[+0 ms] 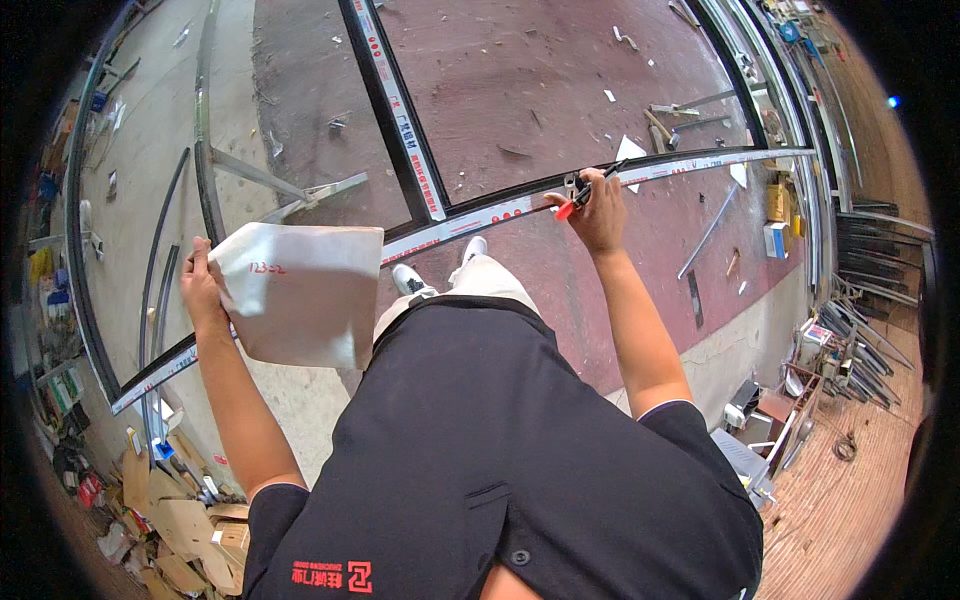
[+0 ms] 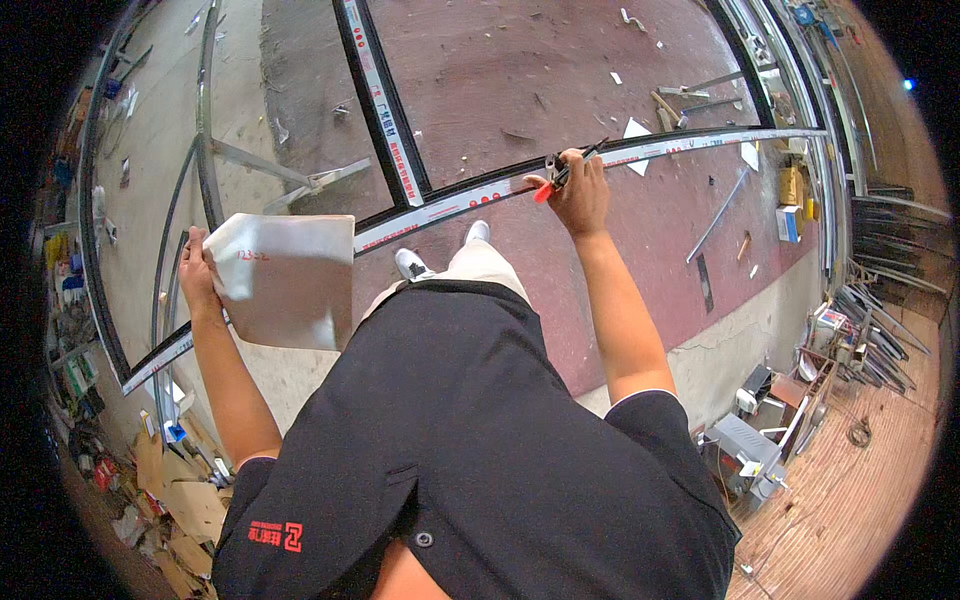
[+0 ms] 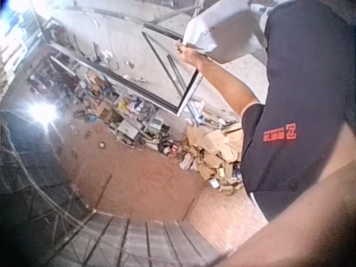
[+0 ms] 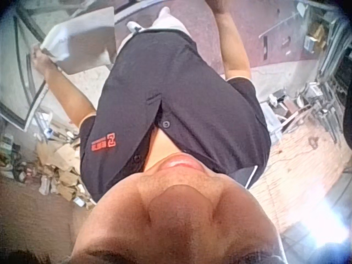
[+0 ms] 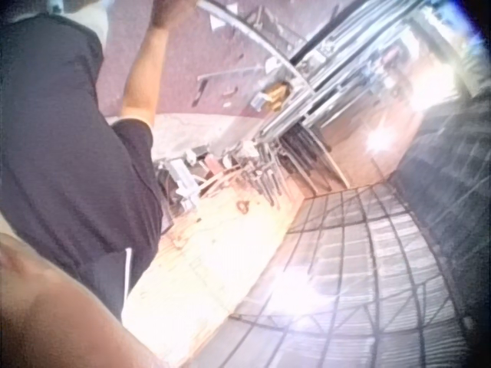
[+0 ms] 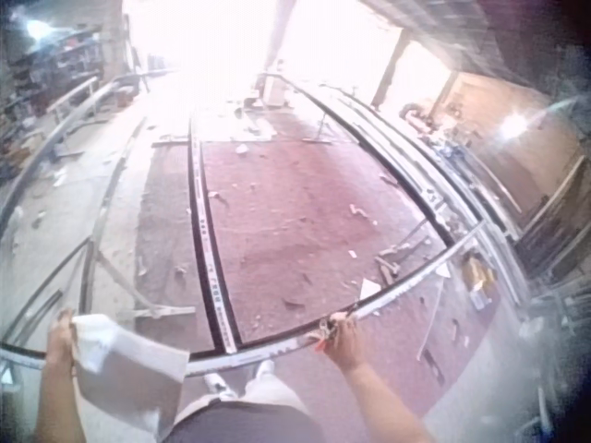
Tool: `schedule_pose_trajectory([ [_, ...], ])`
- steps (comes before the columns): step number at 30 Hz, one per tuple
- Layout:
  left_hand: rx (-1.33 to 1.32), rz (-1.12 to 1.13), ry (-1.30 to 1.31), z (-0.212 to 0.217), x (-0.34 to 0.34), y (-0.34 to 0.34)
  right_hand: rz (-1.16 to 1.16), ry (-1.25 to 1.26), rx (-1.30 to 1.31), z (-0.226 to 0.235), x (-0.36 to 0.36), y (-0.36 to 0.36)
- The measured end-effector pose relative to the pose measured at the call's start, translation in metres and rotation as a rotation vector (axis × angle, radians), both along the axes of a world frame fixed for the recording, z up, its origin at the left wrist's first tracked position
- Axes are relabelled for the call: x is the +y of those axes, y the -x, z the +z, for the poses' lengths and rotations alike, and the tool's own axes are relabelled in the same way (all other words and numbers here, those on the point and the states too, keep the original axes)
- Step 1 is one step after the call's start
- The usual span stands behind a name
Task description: The person uses a tape measure to measure the lengths of several metal frame profiles laid out on the floor. They then retrieve a red marker and a piece of paper, write down the measurements, and return to mark the metal profiles directly with the marker.
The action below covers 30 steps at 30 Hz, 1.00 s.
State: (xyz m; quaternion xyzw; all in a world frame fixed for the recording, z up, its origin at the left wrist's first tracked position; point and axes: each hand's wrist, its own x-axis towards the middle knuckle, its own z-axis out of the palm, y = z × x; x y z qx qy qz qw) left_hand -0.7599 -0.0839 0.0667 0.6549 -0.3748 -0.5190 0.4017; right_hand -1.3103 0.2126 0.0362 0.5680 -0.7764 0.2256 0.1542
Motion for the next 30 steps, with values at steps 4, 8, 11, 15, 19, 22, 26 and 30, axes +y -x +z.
schedule_pose_trajectory([
  [4, 0.065, -0.012, 0.011, 0.002, -0.012, 0.004, 0.041, 0.037, -0.047, -0.001, 0.007, 0.003],
  [8, 0.045, 0.008, 0.05, 0.009, -0.022, 0.007, 0.077, 0.073, -0.006, -0.002, 0.0, 0.007],
  [11, 0.017, 0.011, 0.059, 0.015, -0.024, 0.012, 0.101, 0.058, 0.006, -0.002, -0.003, 0.01],
  [15, 0.047, 0.003, 0.071, 0.013, -0.025, 0.02, 0.08, 0.077, -0.055, -0.003, 0.008, 0.012],
  [19, 0.04, -0.026, 0.081, 0.002, -0.02, 0.027, 0.083, 0.177, -0.066, -0.002, 0.022, 0.016],
  [22, 0.043, 0.001, 0.048, -0.008, -0.014, 0.036, 0.095, 0.167, -0.059, 0.0, 0.028, 0.014],
  [26, 0.075, 0.019, 0.066, -0.02, -0.008, 0.051, -0.053, 0.045, -0.088, 0.004, 0.027, 0.003],
  [30, 0.098, -0.013, 0.081, -0.022, -0.009, 0.057, -0.209, -0.063, -0.163, 0.003, 0.02, -0.007],
])
